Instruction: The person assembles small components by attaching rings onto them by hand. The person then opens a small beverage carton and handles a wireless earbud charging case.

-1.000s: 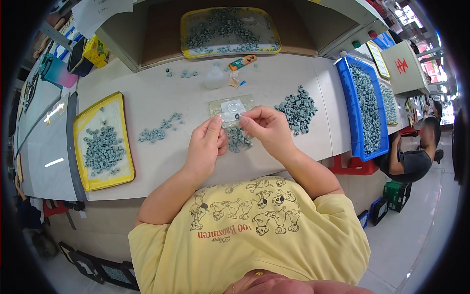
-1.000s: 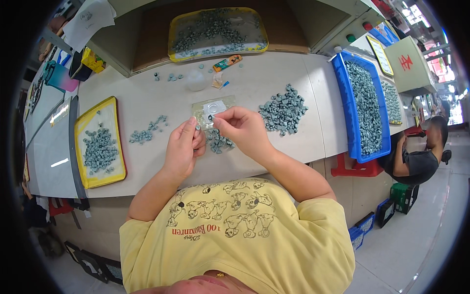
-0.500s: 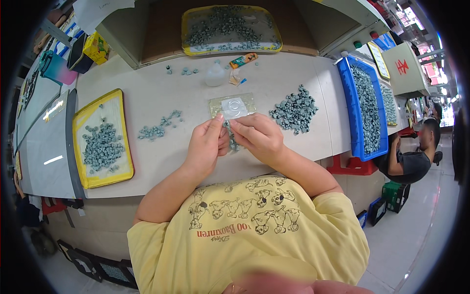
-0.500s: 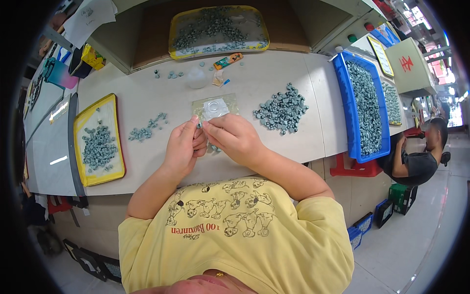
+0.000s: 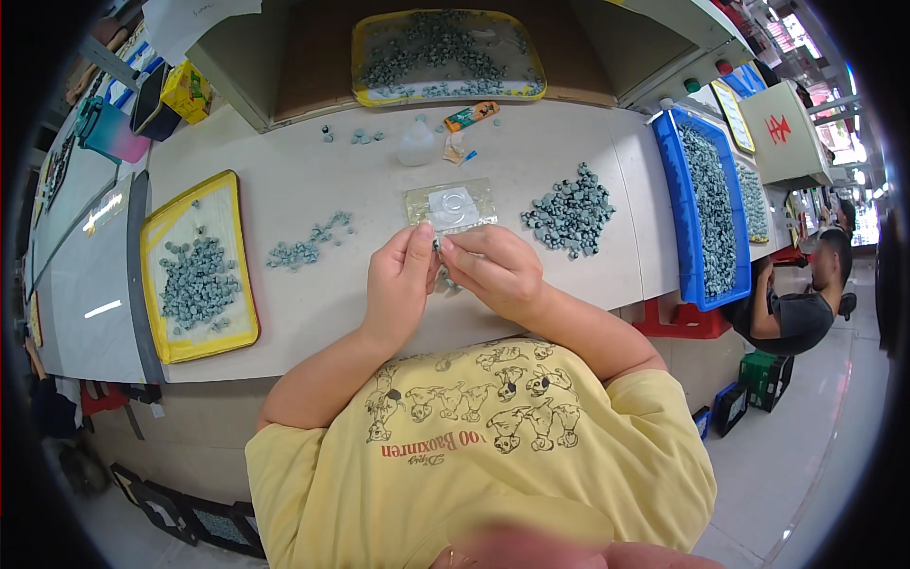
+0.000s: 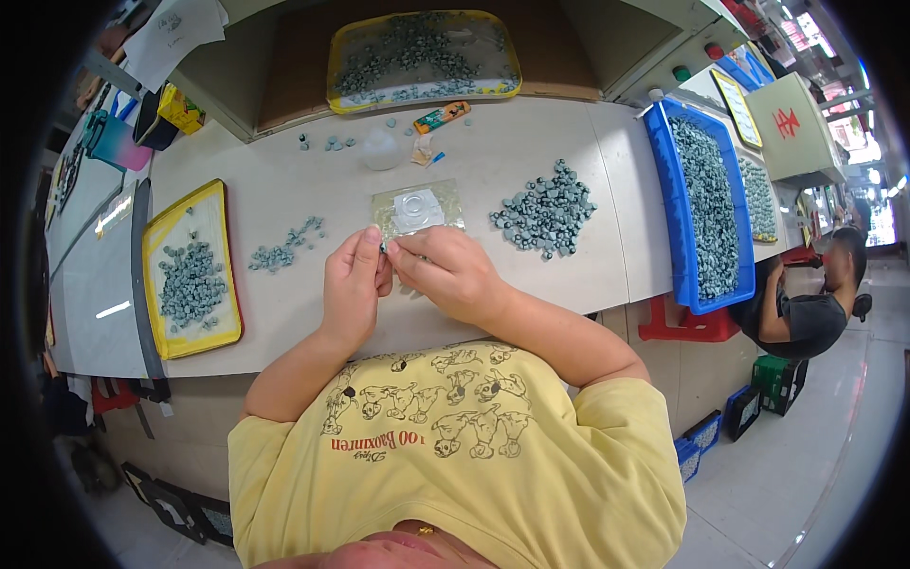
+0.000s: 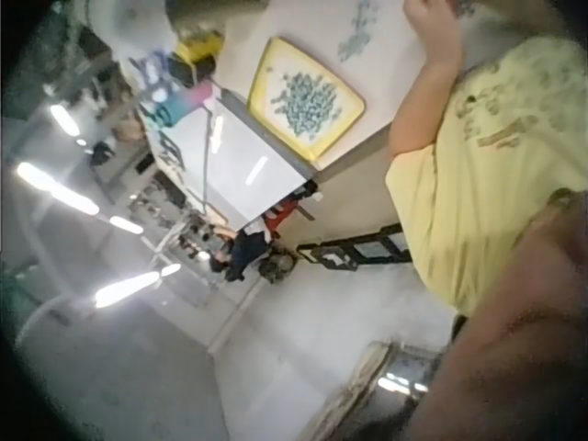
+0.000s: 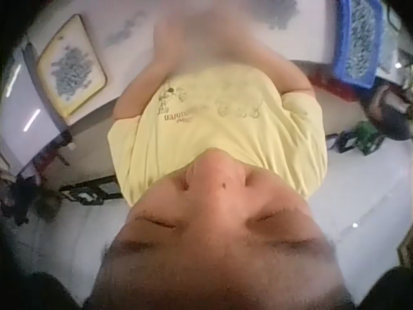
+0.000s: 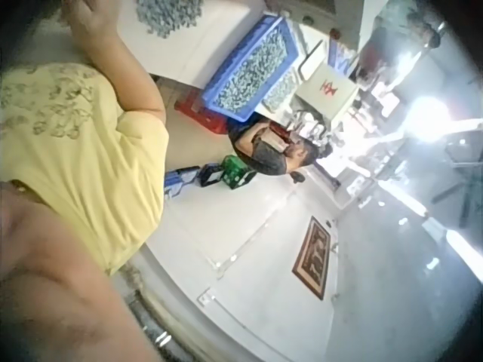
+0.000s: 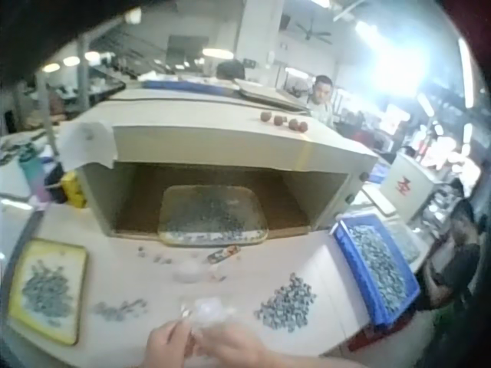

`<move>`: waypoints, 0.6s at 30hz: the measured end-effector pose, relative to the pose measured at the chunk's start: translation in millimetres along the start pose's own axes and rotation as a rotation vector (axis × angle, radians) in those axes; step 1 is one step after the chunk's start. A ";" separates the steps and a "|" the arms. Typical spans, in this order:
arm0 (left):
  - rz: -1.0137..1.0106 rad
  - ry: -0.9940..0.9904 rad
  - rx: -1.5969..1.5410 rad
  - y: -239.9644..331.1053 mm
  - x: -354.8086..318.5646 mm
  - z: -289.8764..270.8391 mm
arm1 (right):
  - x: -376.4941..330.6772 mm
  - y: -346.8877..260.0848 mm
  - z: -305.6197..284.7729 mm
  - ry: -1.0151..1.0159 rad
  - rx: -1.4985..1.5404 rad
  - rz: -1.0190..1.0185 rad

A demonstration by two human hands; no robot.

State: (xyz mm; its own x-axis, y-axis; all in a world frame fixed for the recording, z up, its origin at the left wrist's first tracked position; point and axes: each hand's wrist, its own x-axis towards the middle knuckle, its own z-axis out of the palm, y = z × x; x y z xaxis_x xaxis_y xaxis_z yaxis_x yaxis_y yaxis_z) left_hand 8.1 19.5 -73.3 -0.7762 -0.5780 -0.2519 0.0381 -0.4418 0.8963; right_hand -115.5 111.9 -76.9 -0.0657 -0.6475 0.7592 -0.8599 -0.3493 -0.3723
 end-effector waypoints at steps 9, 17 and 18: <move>0.227 0.111 0.405 -5.4 -2.6 4.8 | -0.9 -6.6 -10.5 -0.069 0.061 0.196; -0.089 -0.026 0.277 -13.0 2.8 1.6 | -4.4 40.3 -68.5 -0.434 -0.193 0.556; -0.129 -0.050 0.238 -10.6 2.3 1.6 | -5.3 41.5 -71.8 -0.505 -0.228 0.596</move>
State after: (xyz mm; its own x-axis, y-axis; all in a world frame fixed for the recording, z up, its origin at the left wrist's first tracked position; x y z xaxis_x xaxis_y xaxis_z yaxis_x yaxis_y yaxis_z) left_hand 4.9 23.9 -82.8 -0.7954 -0.4901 -0.3567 -0.2074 -0.3329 0.9199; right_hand -187.1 149.5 -58.1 -0.3554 -0.9276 0.1148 -0.8382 0.2619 -0.4784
